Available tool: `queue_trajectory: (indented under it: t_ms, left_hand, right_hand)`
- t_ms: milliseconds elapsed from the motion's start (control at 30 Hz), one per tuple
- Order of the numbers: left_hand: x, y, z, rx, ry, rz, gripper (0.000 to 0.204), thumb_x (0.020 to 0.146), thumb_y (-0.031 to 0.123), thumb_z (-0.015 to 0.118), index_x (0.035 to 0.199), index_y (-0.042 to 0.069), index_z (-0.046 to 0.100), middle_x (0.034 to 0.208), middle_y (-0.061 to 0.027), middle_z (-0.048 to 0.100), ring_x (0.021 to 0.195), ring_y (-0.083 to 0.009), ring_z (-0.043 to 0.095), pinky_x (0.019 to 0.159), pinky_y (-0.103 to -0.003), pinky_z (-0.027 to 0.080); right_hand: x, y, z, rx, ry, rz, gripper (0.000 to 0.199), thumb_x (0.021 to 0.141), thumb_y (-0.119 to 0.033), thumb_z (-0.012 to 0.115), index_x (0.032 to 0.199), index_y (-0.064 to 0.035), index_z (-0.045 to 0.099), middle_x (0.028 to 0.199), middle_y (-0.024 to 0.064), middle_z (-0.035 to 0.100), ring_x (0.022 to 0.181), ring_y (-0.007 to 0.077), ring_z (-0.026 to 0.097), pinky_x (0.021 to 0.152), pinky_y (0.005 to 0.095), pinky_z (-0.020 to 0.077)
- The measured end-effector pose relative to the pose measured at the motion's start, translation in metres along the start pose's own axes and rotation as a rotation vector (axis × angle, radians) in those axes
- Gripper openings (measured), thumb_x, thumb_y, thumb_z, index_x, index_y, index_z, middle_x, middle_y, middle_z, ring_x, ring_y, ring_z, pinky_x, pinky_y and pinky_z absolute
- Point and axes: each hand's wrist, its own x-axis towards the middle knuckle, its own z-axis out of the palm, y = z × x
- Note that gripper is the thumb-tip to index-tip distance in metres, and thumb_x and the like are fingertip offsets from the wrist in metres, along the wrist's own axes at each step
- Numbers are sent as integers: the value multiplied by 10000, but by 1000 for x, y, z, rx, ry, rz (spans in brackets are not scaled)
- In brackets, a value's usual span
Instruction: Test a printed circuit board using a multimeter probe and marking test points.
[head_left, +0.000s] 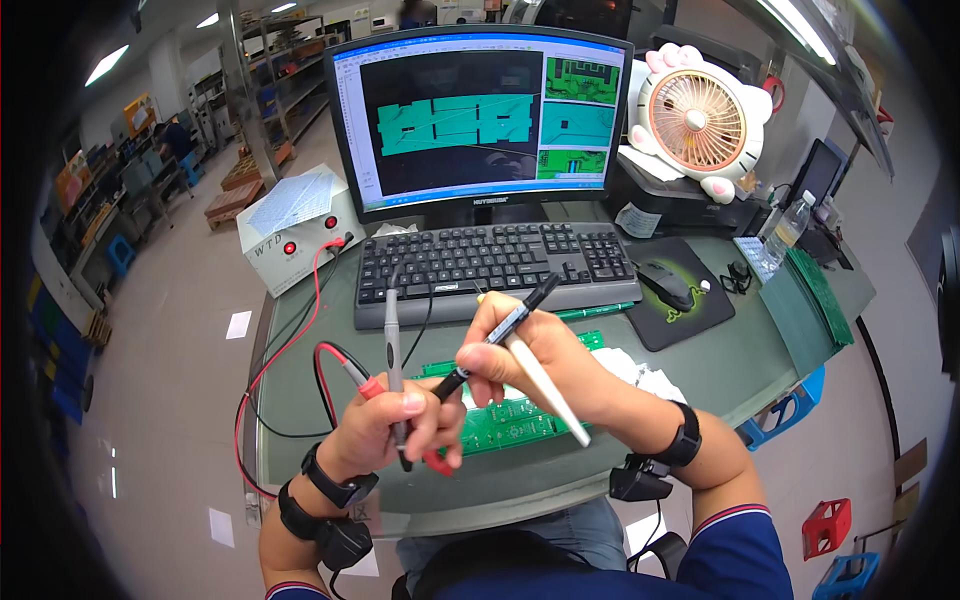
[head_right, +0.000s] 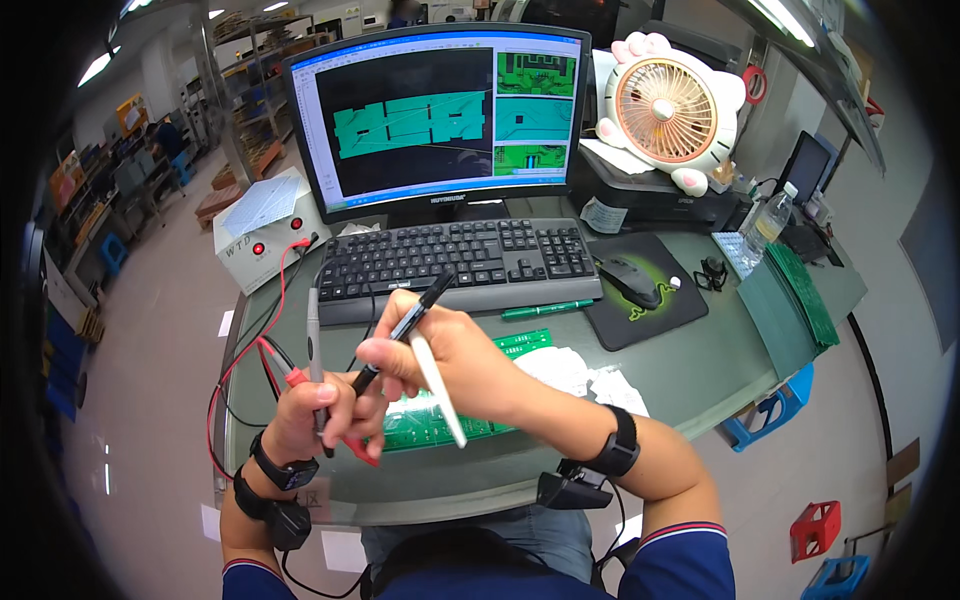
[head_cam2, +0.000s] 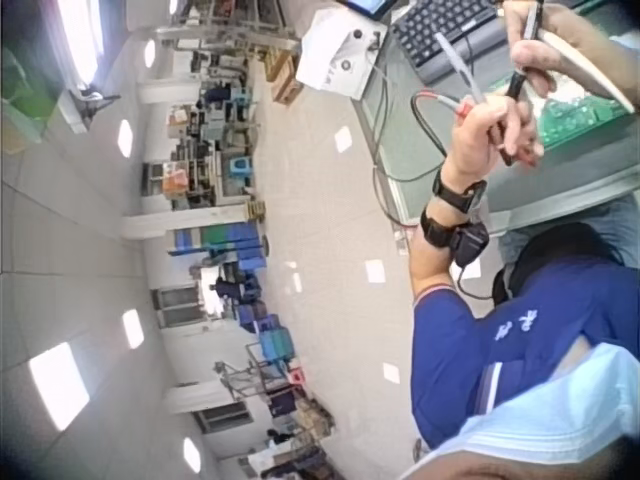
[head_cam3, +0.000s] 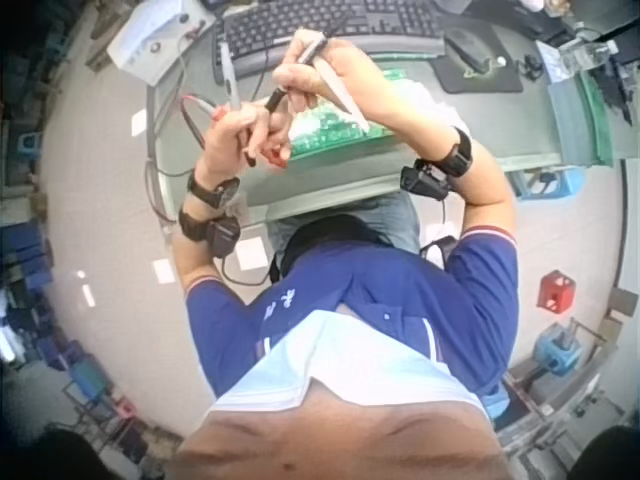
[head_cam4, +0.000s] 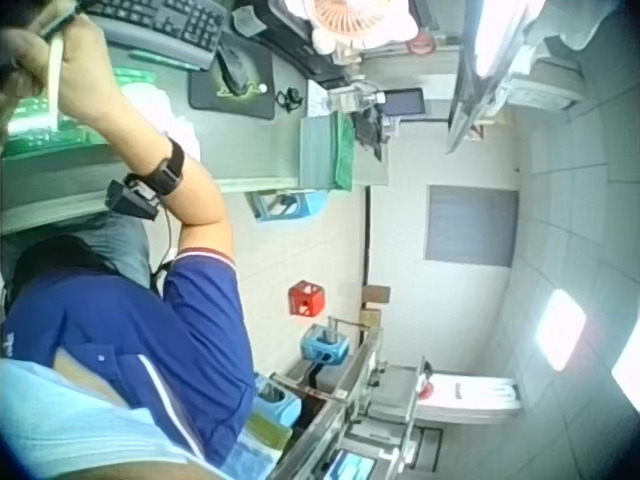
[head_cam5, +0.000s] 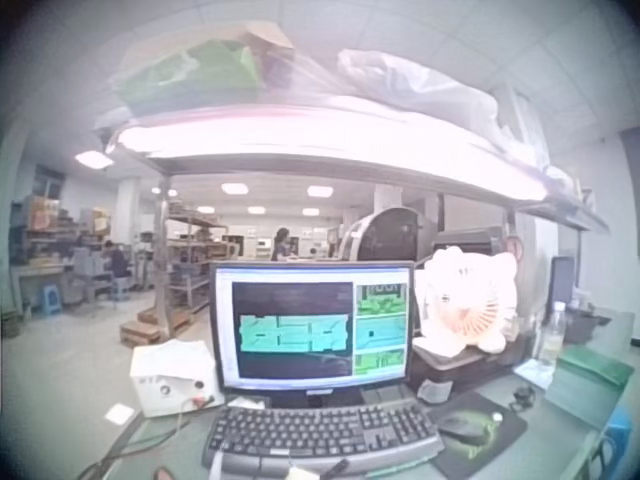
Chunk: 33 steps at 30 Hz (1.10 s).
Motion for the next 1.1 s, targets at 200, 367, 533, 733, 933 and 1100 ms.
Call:
queue_trajectory:
  t_ms: [200,367,533,733,933,1100]
  left_hand:
    - [14,-6,2,305,-175,-41,593,959,382,279,1017,-25,705,1244,-187,579,1198,-311,516,1093,-439,343]
    - [18,-21,6,523,-277,-59,501,977,314,304,1155,24,672,1400,-181,514,1391,-336,366,1173,-495,183]
    - [17,-26,5,753,-301,-87,457,1004,322,319,1176,86,671,1402,-134,526,1409,-302,346,1193,-508,109]
    - [22,-23,9,778,-303,-147,476,969,247,286,1213,75,656,1421,-129,512,1429,-316,313,1191,-514,92]
    - [22,-29,8,764,-264,-104,459,1027,313,300,1155,75,670,1391,-126,538,1406,-303,351,1192,-502,137]
    - [20,-30,6,754,-249,-96,455,1024,298,297,1158,70,667,1387,-127,542,1397,-309,367,1191,-496,151]
  right_hand:
    - [-7,-9,-95,-770,286,73,429,957,-443,580,799,-46,543,628,82,602,580,173,626,542,338,482]
    - [-55,-6,-121,-1308,166,125,440,815,-507,694,934,-95,599,806,125,685,779,323,677,694,423,523]
    - [-85,5,-105,-1204,-262,-111,588,675,-259,818,1197,-139,573,1208,65,648,1081,305,618,883,409,494]
    - [-73,22,-95,-1348,-242,-420,196,774,-73,676,947,-124,600,1028,17,681,981,277,629,949,457,444]
    - [-69,47,-104,-724,2,-169,107,862,-31,665,927,-38,580,883,108,694,823,281,701,717,358,546]
    - [-105,34,-127,-732,307,-225,172,802,23,690,948,-33,617,969,84,721,916,230,705,839,336,551]
